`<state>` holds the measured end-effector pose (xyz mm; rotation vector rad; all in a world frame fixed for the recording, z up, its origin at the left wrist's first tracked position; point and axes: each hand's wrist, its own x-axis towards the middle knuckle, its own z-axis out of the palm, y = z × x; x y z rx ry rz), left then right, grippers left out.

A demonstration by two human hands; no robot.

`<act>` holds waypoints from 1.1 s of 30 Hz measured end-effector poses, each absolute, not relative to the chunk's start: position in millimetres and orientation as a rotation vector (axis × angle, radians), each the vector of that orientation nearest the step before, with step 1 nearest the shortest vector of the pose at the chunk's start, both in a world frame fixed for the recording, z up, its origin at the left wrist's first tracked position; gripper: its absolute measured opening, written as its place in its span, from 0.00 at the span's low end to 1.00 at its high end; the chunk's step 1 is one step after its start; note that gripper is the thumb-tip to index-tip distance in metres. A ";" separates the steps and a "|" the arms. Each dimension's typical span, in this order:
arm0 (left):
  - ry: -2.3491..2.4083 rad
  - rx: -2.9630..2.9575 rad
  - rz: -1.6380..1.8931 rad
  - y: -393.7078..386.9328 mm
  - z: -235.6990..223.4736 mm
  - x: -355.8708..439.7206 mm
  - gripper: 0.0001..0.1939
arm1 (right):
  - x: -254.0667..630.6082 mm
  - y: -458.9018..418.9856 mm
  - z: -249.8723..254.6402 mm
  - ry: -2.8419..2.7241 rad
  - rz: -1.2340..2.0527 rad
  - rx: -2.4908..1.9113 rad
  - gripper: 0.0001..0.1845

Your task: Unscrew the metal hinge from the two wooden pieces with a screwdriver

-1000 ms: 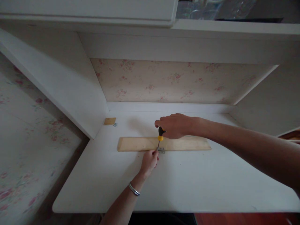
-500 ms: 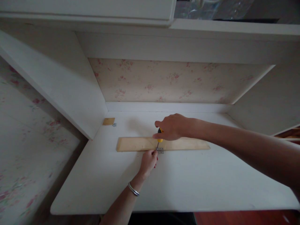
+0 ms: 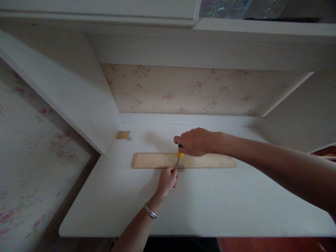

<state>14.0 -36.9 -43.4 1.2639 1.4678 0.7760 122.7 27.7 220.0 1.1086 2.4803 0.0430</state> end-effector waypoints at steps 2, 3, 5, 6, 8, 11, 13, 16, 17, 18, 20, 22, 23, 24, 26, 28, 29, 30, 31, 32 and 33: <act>1.468 1.261 0.777 -37.1 -42.7 13.8 0.17 | 123.5 27.8 220.2 2.521 -0.004 1.058 0.27; 1.470 1.258 0.777 -37.1 -42.5 13.8 0.17 | 123.5 27.8 220.0 2.525 -0.010 1.069 0.29; 1.476 1.254 0.775 -37.3 -42.2 13.9 0.17 | 122.6 28.0 219.2 2.492 0.006 1.147 0.31; 1.479 1.254 0.776 -37.4 -42.1 14.0 0.17 | 122.1 28.0 218.8 2.464 0.026 1.188 0.32; 1.481 1.258 0.781 -37.7 -41.7 14.3 0.17 | 121.8 27.8 218.5 2.434 0.069 1.217 0.32; 1.476 1.266 0.784 -37.9 -41.2 14.4 0.17 | 123.4 26.9 219.8 2.470 0.052 1.128 0.23; 1.472 1.263 0.779 -37.7 -40.8 14.4 0.17 | 123.9 26.2 220.7 2.511 0.010 1.068 0.25; 1.478 1.256 0.773 -37.3 -39.4 14.4 0.17 | 122.1 26.0 220.5 2.482 0.005 1.120 0.31; 1.480 1.257 0.773 -37.3 -38.8 14.4 0.17 | 121.1 26.2 220.2 2.456 0.023 1.161 0.32; 1.479 1.259 0.777 -37.4 -38.3 14.5 0.17 | 120.3 26.4 219.9 2.433 0.047 1.189 0.32; 1.475 1.262 0.785 -37.6 -37.9 14.6 0.17 | 119.7 26.5 220.1 2.421 0.074 1.189 0.28; 1.471 1.267 0.785 -37.8 -38.4 14.6 0.17 | 120.2 25.9 221.1 2.474 0.038 1.119 0.23; 1.472 1.269 0.784 -37.8 -38.9 14.6 0.17 | 120.6 25.4 221.5 2.506 0.005 1.084 0.24; 1.474 1.270 0.781 -37.7 -39.5 14.6 0.16 | 120.8 24.9 221.6 2.532 -0.019 1.061 0.25; 1.482 1.267 0.779 -37.4 -40.4 14.7 0.16 | 120.7 24.2 220.5 2.526 -0.015 1.103 0.29; 1.486 1.260 0.776 -37.2 -40.7 14.7 0.16 | 120.3 24.8 217.8 2.465 0.052 1.206 0.32; 1.487 1.260 0.774 -37.2 -40.6 14.6 0.16 | 120.4 25.6 216.2 2.446 0.102 1.235 0.33; 1.487 1.262 0.774 -37.3 -40.5 14.5 0.16 | 120.7 26.5 214.9 2.443 0.148 1.240 0.32; 1.484 1.265 0.774 -37.4 -40.2 14.3 0.16 | 121.3 27.5 214.1 2.455 0.177 1.219 0.29; 1.481 1.270 0.772 -37.5 -39.9 14.1 0.16 | 122.0 28.3 213.8 2.479 0.182 1.181 0.26; 1.478 1.274 0.771 -37.6 -39.6 13.9 0.16 | 122.8 28.9 214.0 2.509 0.163 1.140 0.23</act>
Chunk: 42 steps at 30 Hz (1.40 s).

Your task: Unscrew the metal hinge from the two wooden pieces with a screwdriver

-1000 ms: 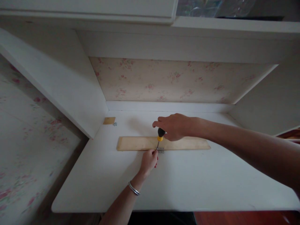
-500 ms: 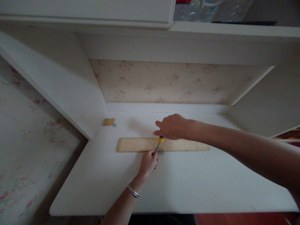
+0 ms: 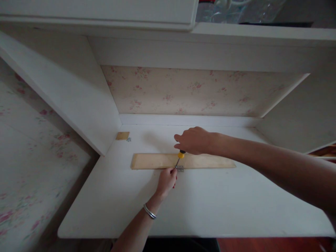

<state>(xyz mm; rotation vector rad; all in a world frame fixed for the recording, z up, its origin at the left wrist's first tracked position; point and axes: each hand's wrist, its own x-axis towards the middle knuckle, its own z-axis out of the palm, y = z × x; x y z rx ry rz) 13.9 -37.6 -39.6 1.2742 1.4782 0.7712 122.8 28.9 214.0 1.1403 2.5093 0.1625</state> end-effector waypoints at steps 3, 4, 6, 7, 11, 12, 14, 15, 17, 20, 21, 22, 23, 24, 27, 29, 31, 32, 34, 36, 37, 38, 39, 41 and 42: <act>1.480 1.273 0.760 -37.7 -38.4 13.9 0.16 | 123.4 28.7 216.2 2.600 0.058 1.053 0.23; 1.483 1.269 0.760 -37.8 -38.0 14.0 0.16 | 122.9 28.2 216.8 2.612 0.048 1.052 0.25; 1.485 1.263 0.769 -37.9 -37.3 14.3 0.16 | 121.1 27.4 217.1 2.570 0.068 1.129 0.30; 1.482 1.264 0.776 -37.9 -37.1 14.4 0.16 | 120.2 27.3 216.9 2.532 0.092 1.180 0.32; 1.474 1.274 0.773 -38.0 -36.9 14.0 0.15 | 119.5 28.0 217.3 2.493 0.094 1.183 0.27; 1.479 1.277 0.769 -37.9 -37.0 13.9 0.15 | 119.8 28.2 217.9 2.525 0.053 1.139 0.24; 1.487 1.283 0.762 -37.6 -37.3 13.9 0.16 | 120.1 28.4 218.8 2.576 -0.033 1.080 0.24; 1.487 1.285 0.763 -37.4 -37.5 14.0 0.16 | 119.8 28.5 218.8 2.581 -0.054 1.080 0.26; 1.485 1.281 0.767 -37.2 -37.8 14.2 0.16 | 118.8 28.7 218.2 2.534 -0.028 1.150 0.30; 1.484 1.274 0.767 -37.1 -38.0 14.2 0.16 | 118.2 29.2 217.3 2.465 0.078 1.220 0.34; 1.483 1.273 0.767 -37.1 -38.0 14.0 0.16 | 118.6 29.2 217.6 2.474 0.081 1.199 0.31; 1.479 1.273 0.769 -37.2 -37.9 13.8 0.16 | 119.2 29.1 218.3 2.494 0.058 1.161 0.27; 1.475 1.274 0.773 -37.2 -37.8 13.7 0.16 | 120.1 28.9 219.2 2.518 0.017 1.115 0.24; 1.473 1.273 0.774 -37.2 -37.7 13.6 0.16 | 120.9 28.6 219.9 2.541 -0.027 1.073 0.22; 1.480 1.267 0.771 -37.3 -37.9 13.8 0.16 | 122.4 27.9 219.6 2.527 -0.064 1.097 0.28; 1.487 1.263 0.772 -37.4 -38.3 14.1 0.16 | 122.6 27.9 217.2 2.482 0.005 1.200 0.32; 1.485 1.266 0.776 -37.8 -38.6 14.2 0.16 | 123.1 28.0 215.4 2.474 0.082 1.234 0.33; 1.482 1.268 0.777 -37.9 -38.5 14.2 0.16 | 123.5 28.0 215.3 2.498 0.091 1.197 0.30; 1.481 1.267 0.772 -38.2 -37.6 14.3 0.16 | 124.3 27.7 216.8 2.562 0.044 1.086 0.23; 1.488 1.263 0.770 -38.3 -36.3 14.6 0.16 | 124.4 27.0 219.0 2.600 -0.021 1.013 0.21; 1.492 1.260 0.769 -38.3 -35.6 14.8 0.16 | 124.2 26.6 219.6 2.598 -0.027 1.024 0.23; 1.495 1.257 0.768 -38.3 -35.2 15.0 0.16 | 123.9 26.4 219.7 2.577 -0.016 1.068 0.25; 1.498 1.256 0.770 -38.3 -34.9 15.1 0.16 | 123.6 26.4 219.3 2.549 0.012 1.124 0.28; 1.501 1.258 0.777 -38.4 -35.4 15.0 0.16 | 123.8 26.9 217.9 2.500 0.088 1.219 0.33; 1.501 1.262 0.777 -38.5 -36.0 14.8 0.16 | 124.4 27.2 217.5 2.489 0.112 1.233 0.33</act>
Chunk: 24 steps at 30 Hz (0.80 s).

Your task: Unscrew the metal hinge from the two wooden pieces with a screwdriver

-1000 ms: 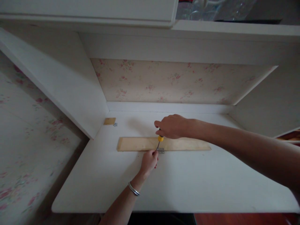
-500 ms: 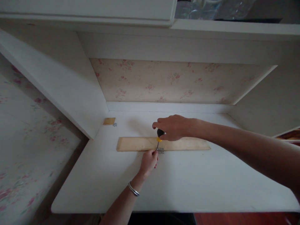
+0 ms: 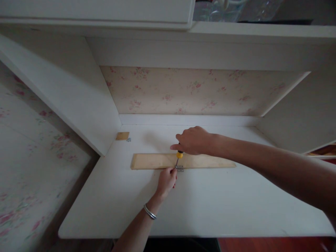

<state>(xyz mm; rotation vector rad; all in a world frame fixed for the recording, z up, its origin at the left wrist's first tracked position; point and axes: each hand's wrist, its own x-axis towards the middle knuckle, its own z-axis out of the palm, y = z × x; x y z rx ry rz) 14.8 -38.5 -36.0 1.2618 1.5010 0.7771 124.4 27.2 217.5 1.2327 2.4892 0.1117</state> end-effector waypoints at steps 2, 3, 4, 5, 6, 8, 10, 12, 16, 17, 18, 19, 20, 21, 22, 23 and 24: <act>1.497 1.273 0.777 -38.4 -37.5 14.3 0.16 | 126.7 28.0 218.0 2.519 0.082 1.157 0.26; 1.493 1.277 0.776 -38.3 -38.2 14.2 0.16 | 127.9 28.3 218.7 2.546 0.039 1.098 0.22; 1.491 1.278 0.776 -38.2 -38.7 14.2 0.16 | 128.9 28.5 219.4 2.571 -0.005 1.048 0.20; 1.492 1.276 0.776 -38.0 -39.0 14.3 0.16 | 129.6 28.6 219.9 2.591 -0.039 1.017 0.20; 1.492 1.272 0.777 -37.9 -39.1 14.5 0.16 | 129.8 28.6 219.9 2.594 -0.053 1.022 0.22; 1.493 1.259 0.777 -37.6 -38.6 15.0 0.17 | 129.4 28.6 218.5 2.547 -0.033 1.124 0.27; 1.490 1.246 0.773 -37.6 -37.6 15.3 0.16 | 129.0 28.7 216.6 2.484 0.027 1.230 0.31; 1.485 1.243 0.768 -37.8 -36.9 15.2 0.16 | 129.7 28.8 216.2 2.478 0.048 1.221 0.29; 1.487 1.256 0.775 -38.0 -36.7 15.1 0.16 | 132.2 27.8 219.9 2.579 -0.081 1.029 0.21; 1.490 1.257 0.776 -38.1 -36.8 15.2 0.16 | 132.1 27.4 220.4 2.581 -0.089 1.038 0.23; 1.495 1.258 0.773 -38.1 -37.0 15.4 0.16 | 131.7 27.0 220.2 2.570 -0.076 1.080 0.25; 1.498 1.258 0.769 -38.1 -37.2 15.7 0.16 | 131.2 26.8 219.5 2.549 -0.050 1.137 0.28; 1.500 1.259 0.767 -38.2 -37.6 15.9 0.16 | 130.7 26.7 218.5 2.531 -0.010 1.187 0.31; 1.501 1.261 0.768 -38.3 -38.0 16.1 0.17 | 130.4 26.9 217.5 2.519 0.038 1.224 0.32; 1.500 1.263 0.770 -38.4 -38.5 16.3 0.16 | 130.4 27.2 216.9 2.513 0.074 1.233 0.32; 1.498 1.266 0.775 -38.4 -39.0 16.4 0.16 | 130.7 27.6 216.7 2.518 0.083 1.206 0.30; 1.497 1.268 0.780 -38.5 -39.4 16.5 0.16 | 131.1 27.9 217.1 2.534 0.062 1.154 0.26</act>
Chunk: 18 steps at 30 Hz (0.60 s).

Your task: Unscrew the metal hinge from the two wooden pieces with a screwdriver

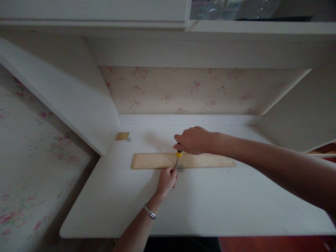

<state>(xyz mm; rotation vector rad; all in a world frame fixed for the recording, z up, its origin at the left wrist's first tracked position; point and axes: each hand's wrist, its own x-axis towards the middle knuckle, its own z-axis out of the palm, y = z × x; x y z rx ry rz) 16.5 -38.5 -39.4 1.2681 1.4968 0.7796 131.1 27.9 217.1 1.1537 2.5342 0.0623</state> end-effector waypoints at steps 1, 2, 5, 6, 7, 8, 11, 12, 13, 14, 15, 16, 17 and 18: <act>1.497 1.270 0.783 -38.4 -39.8 16.5 0.16 | 131.5 28.0 218.0 2.553 0.020 1.094 0.22; 1.497 1.271 0.784 -38.3 -40.0 16.6 0.17 | 131.8 27.9 219.1 2.574 -0.029 1.040 0.21; 1.500 1.276 0.778 -38.0 -39.4 17.0 0.17 | 130.6 26.4 221.4 2.570 -0.070 1.046 0.26; 1.502 1.277 0.776 -38.0 -38.9 17.2 0.17 | 129.8 25.7 221.4 2.540 -0.044 1.095 0.29; 1.502 1.279 0.777 -38.1 -38.4 17.3 0.17 | 129.0 25.1 221.1 2.511 -0.005 1.136 0.31; 1.502 1.280 0.779 -38.2 -37.9 17.4 0.17 | 128.5 24.7 220.6 2.491 0.038 1.162 0.32; 1.495 1.292 0.776 -38.8 -37.2 17.4 0.17 | 129.2 25.0 219.5 2.520 0.079 1.091 0.24; 1.495 1.299 0.774 -38.9 -37.3 17.4 0.17 | 130.0 25.6 219.3 2.546 0.059 1.044 0.21; 1.496 1.305 0.773 -39.0 -37.6 17.4 0.17 | 130.7 26.2 219.0 2.571 0.032 1.008 0.20; 1.499 1.311 0.774 -38.9 -38.0 17.5 0.17 | 131.2 26.9 218.6 2.586 0.007 0.995 0.21; 1.504 1.314 0.777 -38.8 -38.4 17.6 0.18 | 131.3 27.4 217.8 2.589 -0.005 1.013 0.23; 1.510 1.316 0.779 -38.7 -38.8 17.8 0.18 | 131.1 27.8 216.7 2.578 -0.005 1.060 0.25; 1.517 1.317 0.777 -38.6 -39.2 17.9 0.18 | 130.6 27.8 215.5 2.555 0.004 1.122 0.28; 1.524 1.319 0.772 -38.6 -39.5 17.9 0.18 | 129.9 27.7 214.1 2.532 0.028 1.175 0.31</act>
